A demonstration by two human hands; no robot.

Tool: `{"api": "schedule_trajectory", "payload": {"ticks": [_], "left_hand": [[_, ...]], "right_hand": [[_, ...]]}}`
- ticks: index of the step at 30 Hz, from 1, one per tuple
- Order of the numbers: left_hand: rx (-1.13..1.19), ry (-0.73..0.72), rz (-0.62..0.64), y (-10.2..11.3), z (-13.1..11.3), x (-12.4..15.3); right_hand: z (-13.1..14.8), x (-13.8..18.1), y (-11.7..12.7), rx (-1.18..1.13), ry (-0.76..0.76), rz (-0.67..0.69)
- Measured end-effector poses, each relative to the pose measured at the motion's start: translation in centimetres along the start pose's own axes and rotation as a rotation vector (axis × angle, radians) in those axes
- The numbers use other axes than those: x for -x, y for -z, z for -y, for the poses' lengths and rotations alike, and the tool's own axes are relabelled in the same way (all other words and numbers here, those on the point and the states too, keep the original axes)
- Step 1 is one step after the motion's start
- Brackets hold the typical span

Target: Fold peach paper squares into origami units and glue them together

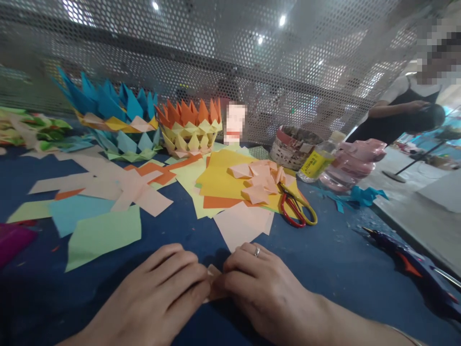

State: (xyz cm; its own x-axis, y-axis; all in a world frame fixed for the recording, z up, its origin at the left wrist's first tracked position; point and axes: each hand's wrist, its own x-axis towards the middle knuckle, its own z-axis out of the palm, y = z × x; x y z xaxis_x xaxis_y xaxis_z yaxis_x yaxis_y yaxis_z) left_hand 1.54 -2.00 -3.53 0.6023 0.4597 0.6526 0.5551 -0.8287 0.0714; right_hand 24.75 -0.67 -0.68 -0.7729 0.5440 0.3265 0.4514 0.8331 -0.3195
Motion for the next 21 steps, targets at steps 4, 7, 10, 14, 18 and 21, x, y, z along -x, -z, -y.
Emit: {"api": "schedule_trajectory", "payload": {"ticks": [4,7,10,14,18,21], "left_hand": [[0.013,0.016,-0.010,-0.6,-0.2,0.8],[0.059,0.073,-0.004,-0.8,-0.4,1.2],[0.023,0.043,0.002,-0.7,-0.5,1.1],[-0.043,0.028,0.043,-0.7,-0.7,1.6],[-0.114,0.069,0.080,-1.1,-0.9,3.0],[-0.136,0.046,0.076,-1.2,-0.9,3.5]], "right_hand": [[0.0,0.1,-0.1,0.031,0.019,-0.009],[0.0,0.2,0.0,0.029,0.018,-0.009],[0.0,0.3,0.0,0.017,0.038,-0.018],[-0.1,0.4,0.0,0.032,0.056,-0.029],[-0.3,0.4,-0.1,0.049,0.073,-0.036],[-0.4,0.6,-0.3,0.060,0.070,-0.037]]}}
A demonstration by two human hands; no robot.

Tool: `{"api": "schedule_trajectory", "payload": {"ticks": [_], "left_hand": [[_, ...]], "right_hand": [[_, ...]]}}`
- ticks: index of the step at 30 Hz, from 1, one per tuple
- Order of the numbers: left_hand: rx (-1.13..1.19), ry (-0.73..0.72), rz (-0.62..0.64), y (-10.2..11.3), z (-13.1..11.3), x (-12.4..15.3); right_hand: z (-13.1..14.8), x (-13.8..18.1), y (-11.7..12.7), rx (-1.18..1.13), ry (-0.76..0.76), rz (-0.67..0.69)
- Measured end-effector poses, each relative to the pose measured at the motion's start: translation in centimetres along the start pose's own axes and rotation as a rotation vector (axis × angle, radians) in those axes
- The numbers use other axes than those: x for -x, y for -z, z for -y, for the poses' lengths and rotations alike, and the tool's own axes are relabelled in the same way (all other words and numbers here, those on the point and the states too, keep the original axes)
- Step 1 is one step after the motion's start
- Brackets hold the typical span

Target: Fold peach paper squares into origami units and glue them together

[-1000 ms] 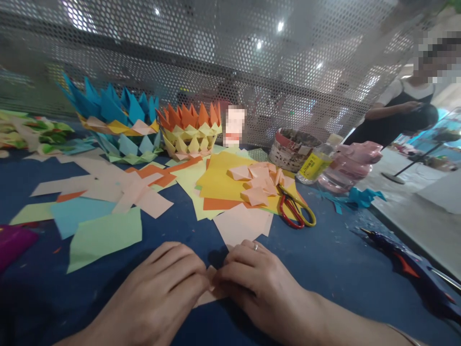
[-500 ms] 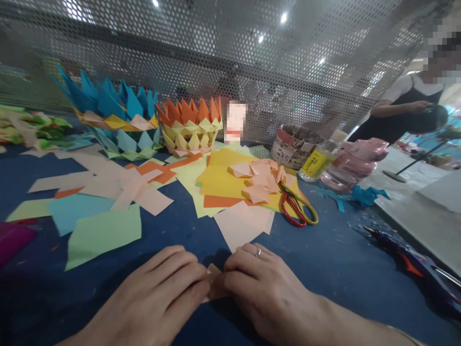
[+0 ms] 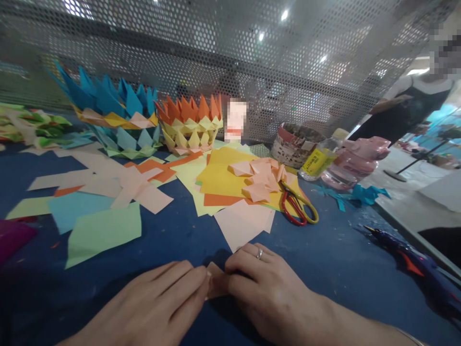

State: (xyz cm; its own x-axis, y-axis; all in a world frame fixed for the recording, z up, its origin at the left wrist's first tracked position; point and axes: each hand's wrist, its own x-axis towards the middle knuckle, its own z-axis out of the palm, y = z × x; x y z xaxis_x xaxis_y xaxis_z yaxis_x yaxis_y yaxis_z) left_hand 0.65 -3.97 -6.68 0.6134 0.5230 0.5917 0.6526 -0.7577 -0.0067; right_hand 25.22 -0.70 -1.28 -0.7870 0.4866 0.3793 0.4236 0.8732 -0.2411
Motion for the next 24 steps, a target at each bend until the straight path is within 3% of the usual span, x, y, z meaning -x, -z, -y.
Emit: {"api": "schedule_trajectory", "payload": {"ticks": [7,13,20,24], "left_hand": [[0.124,0.002,-0.128,1.1,0.4,-2.8],[0.088,-0.031,-0.185,1.9,0.7,-4.5],[0.206,0.014,-0.006,1.1,0.9,-3.1],[0.268,0.058,0.027,0.9,0.8,-2.8]], "right_hand": [[0.1,-0.1,-0.1,-0.064,-0.062,0.010],[-0.1,-0.5,-0.2,-0.131,-0.112,0.020],[0.0,-0.5,-0.6,-0.143,-0.128,-0.035],[-0.1,-0.4,-0.5,-0.171,-0.134,-0.027]]}}
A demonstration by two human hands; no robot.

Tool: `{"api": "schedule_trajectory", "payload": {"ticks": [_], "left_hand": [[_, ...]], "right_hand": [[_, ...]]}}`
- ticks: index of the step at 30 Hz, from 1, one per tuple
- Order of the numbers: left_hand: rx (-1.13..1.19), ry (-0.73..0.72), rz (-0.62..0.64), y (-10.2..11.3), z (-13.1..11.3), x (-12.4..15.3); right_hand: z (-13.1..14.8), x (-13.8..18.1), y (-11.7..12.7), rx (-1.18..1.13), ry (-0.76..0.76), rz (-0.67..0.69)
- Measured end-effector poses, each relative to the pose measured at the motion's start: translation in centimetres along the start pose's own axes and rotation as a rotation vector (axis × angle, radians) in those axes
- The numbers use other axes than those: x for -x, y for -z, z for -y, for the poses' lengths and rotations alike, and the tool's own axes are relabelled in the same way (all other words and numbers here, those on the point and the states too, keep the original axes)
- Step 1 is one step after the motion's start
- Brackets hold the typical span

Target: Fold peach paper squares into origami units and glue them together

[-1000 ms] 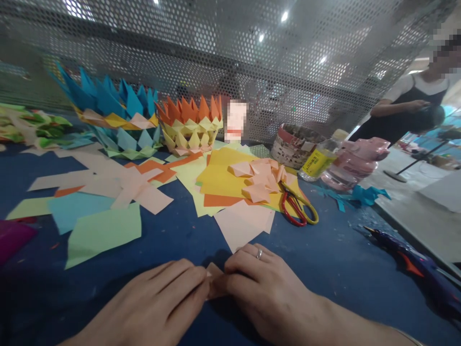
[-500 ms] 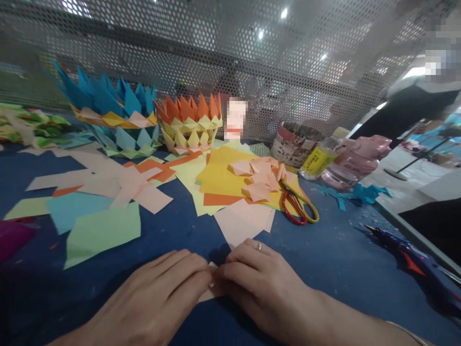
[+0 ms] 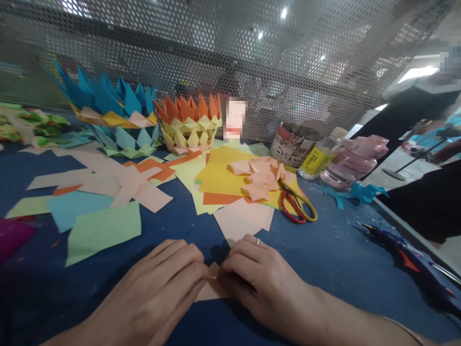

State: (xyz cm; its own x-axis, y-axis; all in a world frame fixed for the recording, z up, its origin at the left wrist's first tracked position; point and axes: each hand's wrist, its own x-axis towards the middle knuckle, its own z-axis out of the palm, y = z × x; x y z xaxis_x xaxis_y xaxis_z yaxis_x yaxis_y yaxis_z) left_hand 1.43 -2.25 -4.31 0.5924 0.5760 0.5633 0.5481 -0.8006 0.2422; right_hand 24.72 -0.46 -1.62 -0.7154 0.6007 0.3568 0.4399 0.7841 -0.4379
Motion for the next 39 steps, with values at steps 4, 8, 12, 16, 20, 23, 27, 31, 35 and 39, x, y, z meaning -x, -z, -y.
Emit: {"api": "schedule_trajectory", "payload": {"ticks": [4,8,12,16,20,23,27,31,35,39], "left_hand": [[-0.006,-0.042,-0.033,0.1,0.0,-0.2],[-0.033,-0.105,-0.079,0.1,0.0,-0.2],[-0.110,-0.153,-0.097,-0.2,0.0,0.3],[-0.179,-0.202,-0.099,-0.5,-0.1,0.7],[-0.193,-0.206,-0.121,-0.5,-0.1,0.7],[-0.202,-0.199,-0.113,-0.2,0.0,0.5],[-0.188,-0.195,-0.104,0.0,0.3,0.4],[-0.173,-0.136,-0.107,-0.3,0.2,0.8],[-0.133,-0.083,-0.096,-0.6,-0.1,1.0],[-0.116,-0.108,-0.081,-0.4,-0.1,0.8]], "right_hand": [[-0.1,0.2,0.1,0.007,0.012,0.010],[0.0,0.2,0.2,0.023,0.042,0.019],[0.0,0.0,0.4,0.044,0.094,0.006],[0.1,0.0,0.4,0.065,0.112,-0.009],[0.2,0.0,0.6,0.086,0.126,-0.016],[0.2,0.0,0.6,0.103,0.135,-0.005],[0.2,0.2,0.6,0.109,0.125,0.013],[0.3,0.4,0.6,0.106,0.072,0.036],[0.2,0.4,0.5,0.142,0.096,0.028],[0.1,0.4,0.5,0.182,0.148,0.034]]}}
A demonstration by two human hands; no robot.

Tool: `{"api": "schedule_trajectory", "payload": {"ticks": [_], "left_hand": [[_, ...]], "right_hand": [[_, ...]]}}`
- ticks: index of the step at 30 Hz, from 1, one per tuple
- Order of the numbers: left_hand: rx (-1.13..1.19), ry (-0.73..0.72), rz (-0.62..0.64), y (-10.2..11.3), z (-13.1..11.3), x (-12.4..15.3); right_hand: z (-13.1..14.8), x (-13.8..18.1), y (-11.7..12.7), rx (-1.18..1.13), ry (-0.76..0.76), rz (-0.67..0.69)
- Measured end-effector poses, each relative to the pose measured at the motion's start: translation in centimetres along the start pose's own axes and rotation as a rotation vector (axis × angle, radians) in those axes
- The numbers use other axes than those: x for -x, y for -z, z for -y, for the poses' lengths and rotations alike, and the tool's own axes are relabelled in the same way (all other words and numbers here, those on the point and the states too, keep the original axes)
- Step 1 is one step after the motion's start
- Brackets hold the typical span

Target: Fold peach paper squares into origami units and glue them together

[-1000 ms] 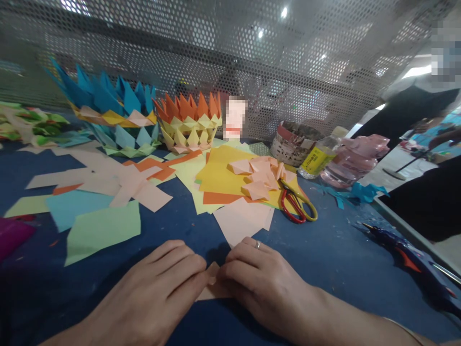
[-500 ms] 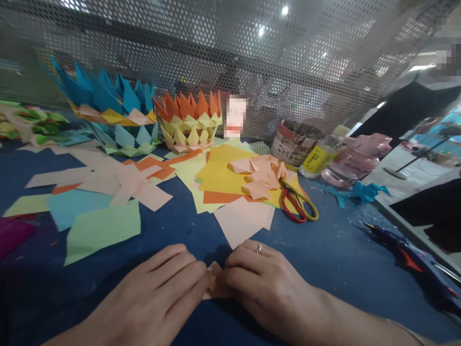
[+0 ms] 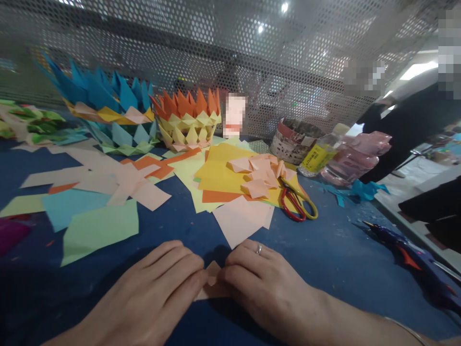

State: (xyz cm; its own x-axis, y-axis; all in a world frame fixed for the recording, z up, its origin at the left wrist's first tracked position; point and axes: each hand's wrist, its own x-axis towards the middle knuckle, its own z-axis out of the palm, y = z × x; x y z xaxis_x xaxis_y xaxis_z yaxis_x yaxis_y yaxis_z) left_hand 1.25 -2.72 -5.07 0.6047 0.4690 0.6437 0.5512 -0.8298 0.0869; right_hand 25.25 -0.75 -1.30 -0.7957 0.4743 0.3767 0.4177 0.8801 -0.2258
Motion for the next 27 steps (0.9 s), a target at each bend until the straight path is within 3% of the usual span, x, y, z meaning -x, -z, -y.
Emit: {"api": "schedule_trajectory", "payload": {"ticks": [8,21,27], "left_hand": [[-0.091,-0.126,-0.009,0.0,-0.4,-0.2],[-0.047,-0.139,0.042,0.5,0.0,-0.3],[-0.102,-0.107,0.004,0.5,-0.5,-0.9]], "right_hand": [[0.2,0.1,0.6,0.059,0.087,0.045],[0.6,0.5,0.5,0.091,0.054,0.087],[0.9,0.5,0.4,0.165,0.060,0.059]]}}
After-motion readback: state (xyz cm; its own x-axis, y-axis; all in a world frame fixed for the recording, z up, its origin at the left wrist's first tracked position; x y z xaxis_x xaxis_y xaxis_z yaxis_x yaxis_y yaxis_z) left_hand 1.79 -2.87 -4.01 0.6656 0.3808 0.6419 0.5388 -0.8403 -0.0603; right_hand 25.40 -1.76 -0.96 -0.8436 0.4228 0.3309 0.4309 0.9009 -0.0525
